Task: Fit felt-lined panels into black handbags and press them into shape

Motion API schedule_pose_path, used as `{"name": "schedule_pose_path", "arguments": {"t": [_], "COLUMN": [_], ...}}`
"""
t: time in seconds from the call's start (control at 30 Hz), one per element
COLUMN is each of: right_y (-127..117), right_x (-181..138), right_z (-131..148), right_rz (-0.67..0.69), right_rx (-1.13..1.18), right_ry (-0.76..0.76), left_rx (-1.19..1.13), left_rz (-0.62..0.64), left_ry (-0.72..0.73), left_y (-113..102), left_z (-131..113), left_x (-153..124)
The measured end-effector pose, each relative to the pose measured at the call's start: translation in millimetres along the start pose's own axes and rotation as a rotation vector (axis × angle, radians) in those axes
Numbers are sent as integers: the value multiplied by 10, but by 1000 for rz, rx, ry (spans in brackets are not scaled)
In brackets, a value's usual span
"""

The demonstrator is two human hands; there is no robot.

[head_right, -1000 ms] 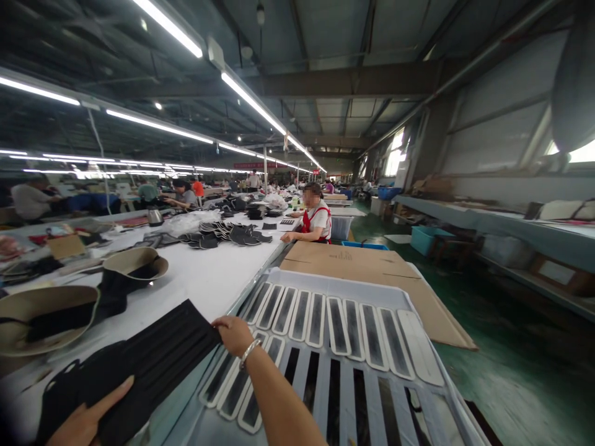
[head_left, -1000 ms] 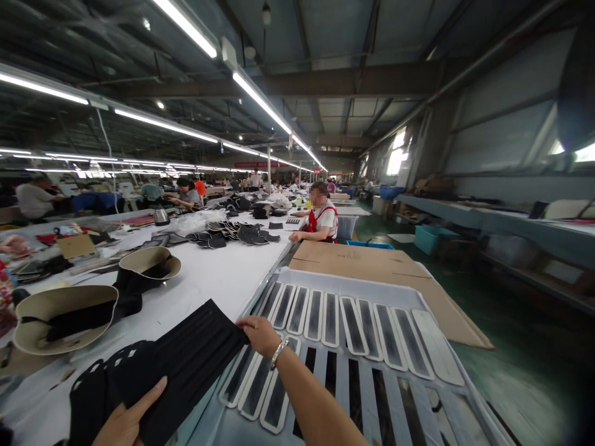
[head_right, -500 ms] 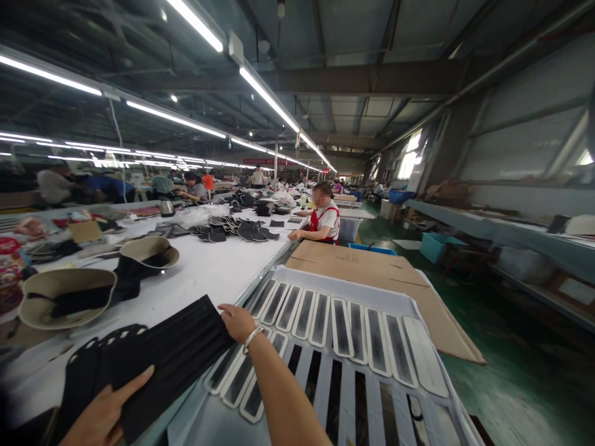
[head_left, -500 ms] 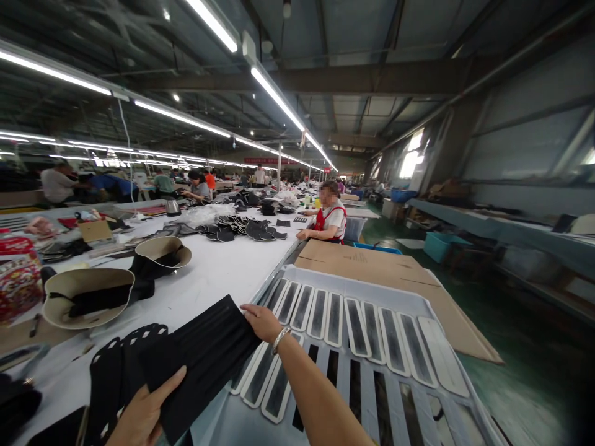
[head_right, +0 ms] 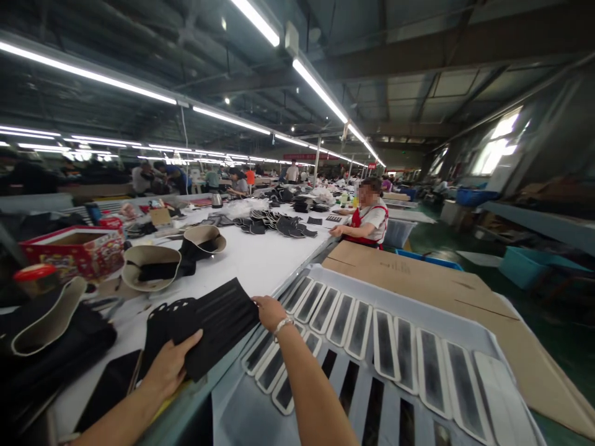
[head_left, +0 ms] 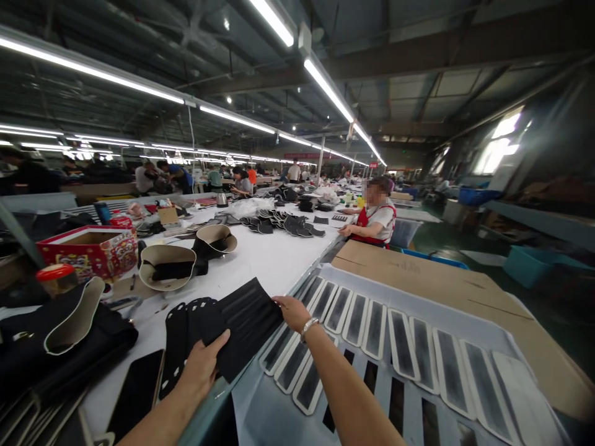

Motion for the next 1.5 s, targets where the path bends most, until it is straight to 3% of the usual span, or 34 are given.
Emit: {"name": "schedule_pose_path", "arguments": {"t": [0.17, 0.43, 0.63, 0.87, 1.03, 1.2, 1.27, 1.33, 1.4, 1.43, 1.5], "right_y": [28, 380, 552, 376, 419, 743, 507, -123, -562, -642, -557], "right_x": [-68, -180, -433, -548, -570, -952, -1080, -1226, -1287, -1242, -1110], "right_z": [41, 152, 334, 253, 344, 661, 739, 763, 733, 723, 739], "right_rz": [-27, -40, -92, -232, -173, 42, -60, -445, -626, -596, -396], "right_rx": [-72, 31, 173, 353, 257, 144, 190, 285, 455, 562, 812], "right_ry": [-1, 21, -76, -12, -44, -329, -338, -277, -146, -75, 53], "left_rx": [-70, -195, -173, -138, -104, -115, -109, -92, -78, -76, -85], "left_rz": [-138, -168, -174, -194, -161, -74, -60, -22, 37, 59, 80], "left_ry": [73, 83, 129, 197, 130, 76, 61, 26, -17, -35, -70], "left_y": [-151, -78, -37, -32, -19, -185, -300, -400, -478, -523, -624], "left_z": [-184, -208, -293, -372, -448, -435, -372, -269, -154, -101, -7], "left_x": [144, 207, 206, 42, -136, -208, -221, -258, -322, -360, -431]}}
Point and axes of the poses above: each hand's wrist, its own x-axis towards the middle knuckle, its own y-axis out of the palm, z = x × y, the point moved 10 cm from there along x, towards the middle knuckle, and after that the axes turned 11 degrees about x, right-handed, at the moved point
